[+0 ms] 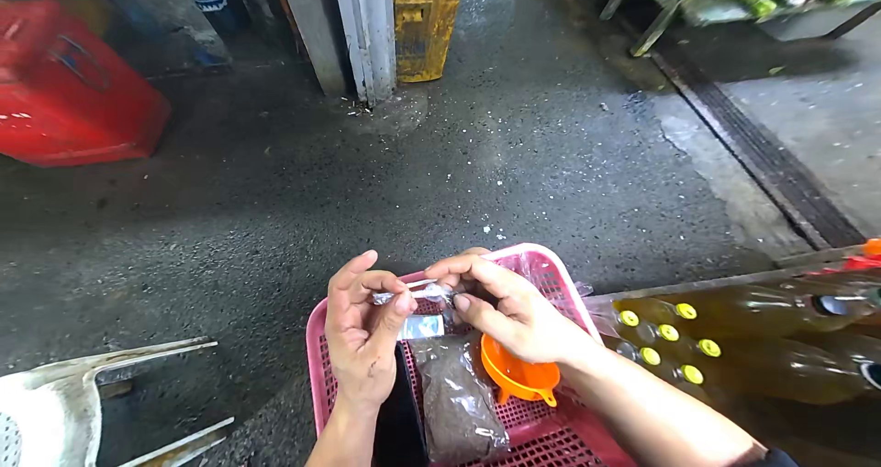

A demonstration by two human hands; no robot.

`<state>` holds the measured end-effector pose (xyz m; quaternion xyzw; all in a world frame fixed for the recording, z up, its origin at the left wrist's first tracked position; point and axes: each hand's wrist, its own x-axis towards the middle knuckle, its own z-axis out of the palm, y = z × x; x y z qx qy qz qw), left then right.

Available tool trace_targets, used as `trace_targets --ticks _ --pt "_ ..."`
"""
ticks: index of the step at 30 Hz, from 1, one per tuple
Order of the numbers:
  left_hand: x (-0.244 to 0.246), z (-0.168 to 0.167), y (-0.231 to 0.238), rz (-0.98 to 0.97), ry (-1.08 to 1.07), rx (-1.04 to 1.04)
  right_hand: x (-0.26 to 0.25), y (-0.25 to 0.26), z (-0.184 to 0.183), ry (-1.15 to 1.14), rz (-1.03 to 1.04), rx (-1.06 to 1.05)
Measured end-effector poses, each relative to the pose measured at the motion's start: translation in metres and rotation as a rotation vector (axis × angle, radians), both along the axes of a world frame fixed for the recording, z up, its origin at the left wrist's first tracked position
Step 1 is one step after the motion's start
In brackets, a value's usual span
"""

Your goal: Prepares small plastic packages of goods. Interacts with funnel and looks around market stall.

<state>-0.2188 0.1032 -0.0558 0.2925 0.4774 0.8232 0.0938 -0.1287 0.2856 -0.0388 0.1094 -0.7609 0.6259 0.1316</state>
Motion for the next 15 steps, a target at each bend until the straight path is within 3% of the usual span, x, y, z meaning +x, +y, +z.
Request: trace_targets --ticks 15 --pt "-0.0083 -0.0008 -0.0025 0.129 -0.004 0.004 0.0014 0.0057 0.0002 -0.041 0.139 -0.071"
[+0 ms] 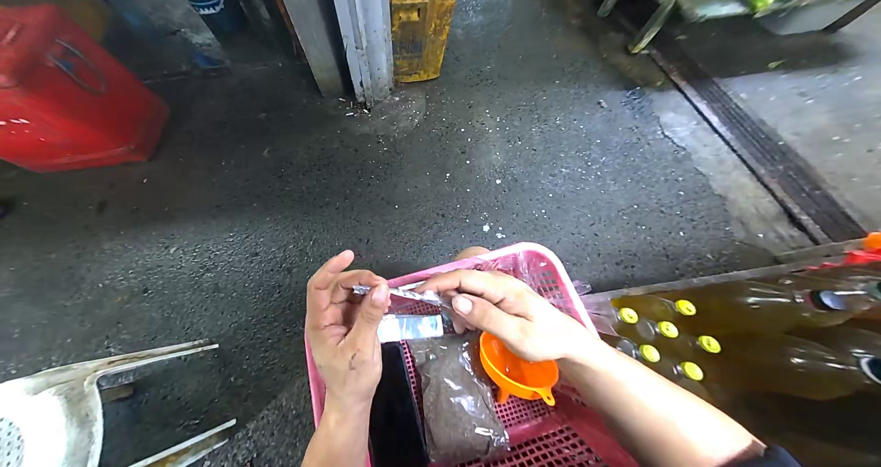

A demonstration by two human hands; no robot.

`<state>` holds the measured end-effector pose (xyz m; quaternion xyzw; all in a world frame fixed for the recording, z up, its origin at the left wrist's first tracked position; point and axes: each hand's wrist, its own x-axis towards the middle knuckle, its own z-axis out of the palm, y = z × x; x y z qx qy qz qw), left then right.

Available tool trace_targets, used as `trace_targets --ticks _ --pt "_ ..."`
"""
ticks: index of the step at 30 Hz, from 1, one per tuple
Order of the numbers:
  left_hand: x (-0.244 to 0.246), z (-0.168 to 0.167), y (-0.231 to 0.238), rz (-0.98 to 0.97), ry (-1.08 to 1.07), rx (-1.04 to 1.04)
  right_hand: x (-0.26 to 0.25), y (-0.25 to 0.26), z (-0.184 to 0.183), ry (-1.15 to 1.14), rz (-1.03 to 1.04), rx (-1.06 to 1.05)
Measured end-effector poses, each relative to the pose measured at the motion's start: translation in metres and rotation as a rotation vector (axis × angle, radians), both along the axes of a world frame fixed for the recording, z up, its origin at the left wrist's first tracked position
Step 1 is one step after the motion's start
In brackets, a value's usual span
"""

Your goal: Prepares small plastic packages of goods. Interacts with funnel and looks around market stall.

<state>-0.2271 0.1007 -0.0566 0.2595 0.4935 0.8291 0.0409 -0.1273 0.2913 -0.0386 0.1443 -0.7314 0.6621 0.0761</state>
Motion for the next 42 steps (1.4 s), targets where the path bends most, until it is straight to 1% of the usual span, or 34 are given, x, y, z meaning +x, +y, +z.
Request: trace_targets --ticks 3,5,10,13,16,20,24,31,37,40,42 --pt "0.0 0.0 0.0 0.048 -0.005 -0.015 0.0 0.0 0.0 0.0 -0.003 0.01" --pt "0.001 0.0 0.0 0.057 0.015 -0.027 0.001 0.0 0.001 -0.016 0.01 -0.023" --pt "0.004 0.002 0.002 0.009 0.08 -0.049 0.001 0.001 0.001 -0.112 0.167 -0.249" --pt "0.007 0.001 0.003 -0.014 0.093 -0.063 0.004 -0.002 0.007 -0.188 0.235 -0.321" --pt "0.011 0.001 0.005 -0.044 0.115 -0.087 0.008 -0.012 0.014 -0.279 0.186 -0.355" --pt "0.013 0.002 0.007 -0.069 0.17 -0.133 0.004 -0.024 0.007 -0.346 0.106 -0.492" --pt "0.01 0.002 0.006 -0.022 0.201 -0.159 0.002 -0.023 0.002 -0.36 0.099 -0.478" --pt "0.0 0.004 0.0 0.042 0.17 -0.114 0.001 -0.024 0.001 -0.35 0.123 -0.464" --pt "-0.005 0.004 -0.004 0.055 0.139 -0.105 -0.001 -0.025 -0.002 -0.322 0.161 -0.521" --pt "-0.007 0.004 -0.005 0.062 0.107 -0.097 -0.002 -0.026 -0.002 -0.343 0.153 -0.565" --pt "-0.009 0.004 -0.006 0.067 0.089 -0.092 -0.002 -0.026 -0.001 -0.362 0.146 -0.559"
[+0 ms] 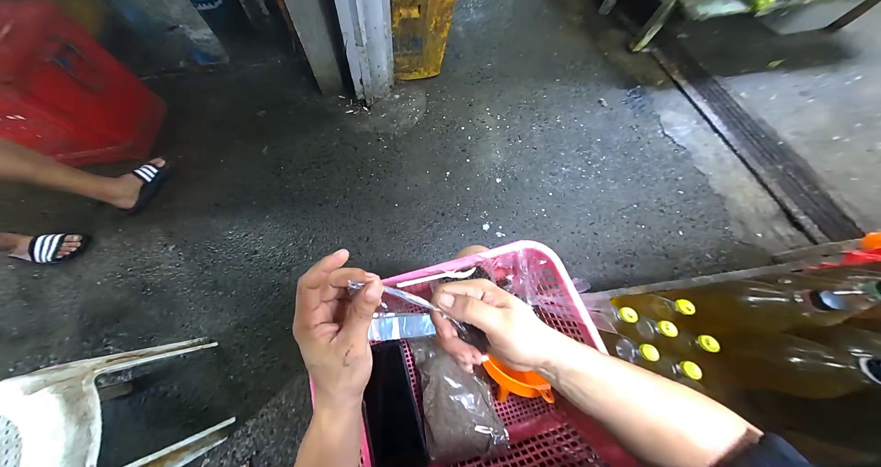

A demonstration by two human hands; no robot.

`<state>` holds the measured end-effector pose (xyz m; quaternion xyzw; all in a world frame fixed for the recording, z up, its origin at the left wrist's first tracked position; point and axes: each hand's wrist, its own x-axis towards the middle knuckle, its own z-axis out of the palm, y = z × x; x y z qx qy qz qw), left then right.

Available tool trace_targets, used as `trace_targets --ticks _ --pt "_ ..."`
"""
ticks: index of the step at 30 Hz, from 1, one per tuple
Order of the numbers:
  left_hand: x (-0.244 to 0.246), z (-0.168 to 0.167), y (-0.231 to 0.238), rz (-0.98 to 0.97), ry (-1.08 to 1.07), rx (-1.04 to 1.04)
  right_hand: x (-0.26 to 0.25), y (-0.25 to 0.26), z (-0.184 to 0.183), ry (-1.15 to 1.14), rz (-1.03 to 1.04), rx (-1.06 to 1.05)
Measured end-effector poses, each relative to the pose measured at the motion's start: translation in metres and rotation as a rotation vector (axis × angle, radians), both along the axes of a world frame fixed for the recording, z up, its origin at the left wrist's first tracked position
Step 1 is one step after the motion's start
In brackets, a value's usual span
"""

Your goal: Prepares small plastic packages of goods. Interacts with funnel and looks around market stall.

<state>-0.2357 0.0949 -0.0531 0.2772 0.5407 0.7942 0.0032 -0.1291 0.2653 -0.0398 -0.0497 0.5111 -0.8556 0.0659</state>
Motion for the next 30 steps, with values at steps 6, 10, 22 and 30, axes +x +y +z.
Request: trace_targets --ticks 6,10,22,30 --pt "-0.003 0.001 -0.004 0.038 0.019 0.006 0.001 0.001 0.001 -0.056 0.035 0.008" --pt "-0.005 0.001 -0.005 0.071 0.016 0.023 0.002 0.002 0.002 -0.07 0.048 0.021" --pt "-0.001 0.0 -0.003 -0.108 -0.062 0.057 0.009 0.005 0.0 -0.08 -0.029 0.141" --pt "0.013 -0.003 0.006 -0.317 0.079 -0.138 0.005 -0.004 -0.008 0.04 -0.157 0.155"
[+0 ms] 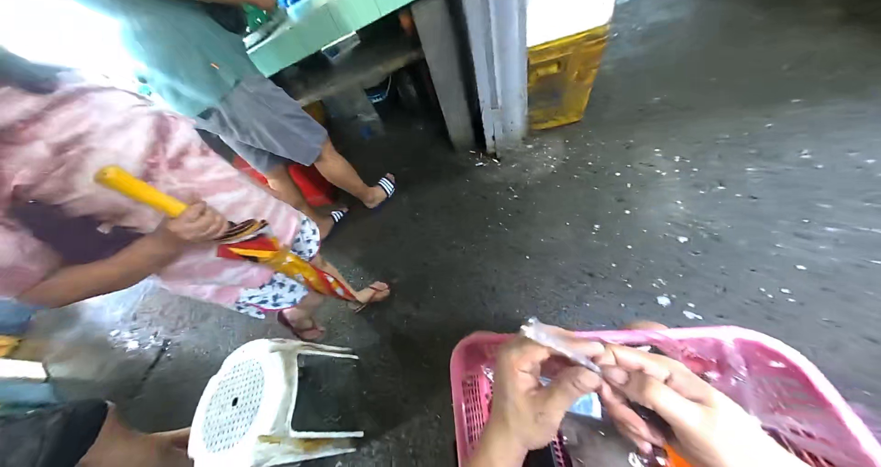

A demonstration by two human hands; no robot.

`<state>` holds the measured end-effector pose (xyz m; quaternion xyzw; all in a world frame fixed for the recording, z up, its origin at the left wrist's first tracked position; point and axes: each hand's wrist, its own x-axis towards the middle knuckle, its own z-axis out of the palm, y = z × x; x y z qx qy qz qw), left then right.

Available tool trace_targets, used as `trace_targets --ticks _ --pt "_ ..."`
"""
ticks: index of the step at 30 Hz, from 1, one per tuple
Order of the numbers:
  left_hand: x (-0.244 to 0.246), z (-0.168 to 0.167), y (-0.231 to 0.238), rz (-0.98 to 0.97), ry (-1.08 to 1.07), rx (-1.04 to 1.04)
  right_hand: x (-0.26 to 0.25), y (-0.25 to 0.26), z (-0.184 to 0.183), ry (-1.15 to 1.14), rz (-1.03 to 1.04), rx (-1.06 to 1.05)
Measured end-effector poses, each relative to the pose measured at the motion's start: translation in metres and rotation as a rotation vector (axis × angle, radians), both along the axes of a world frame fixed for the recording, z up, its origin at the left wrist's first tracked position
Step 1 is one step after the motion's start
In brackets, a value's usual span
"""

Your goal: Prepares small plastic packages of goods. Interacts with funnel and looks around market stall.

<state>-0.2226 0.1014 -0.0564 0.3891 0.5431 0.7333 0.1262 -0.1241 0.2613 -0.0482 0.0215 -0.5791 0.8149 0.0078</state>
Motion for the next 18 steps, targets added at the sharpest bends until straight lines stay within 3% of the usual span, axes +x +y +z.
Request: trace_targets --ticks 4,10,18 --pt "0.004 0.002 0.002 0.018 0.067 0.026 0.004 -0.003 -0.005 0.146 -0.01 0.077" --pt "0.011 0.008 -0.004 0.196 0.108 -0.03 0.001 -0.005 -0.003 0.335 -0.146 0.202" --pt "0.01 0.007 -0.008 0.23 0.025 0.059 -0.001 -0.01 -0.003 0.367 -0.02 0.076"
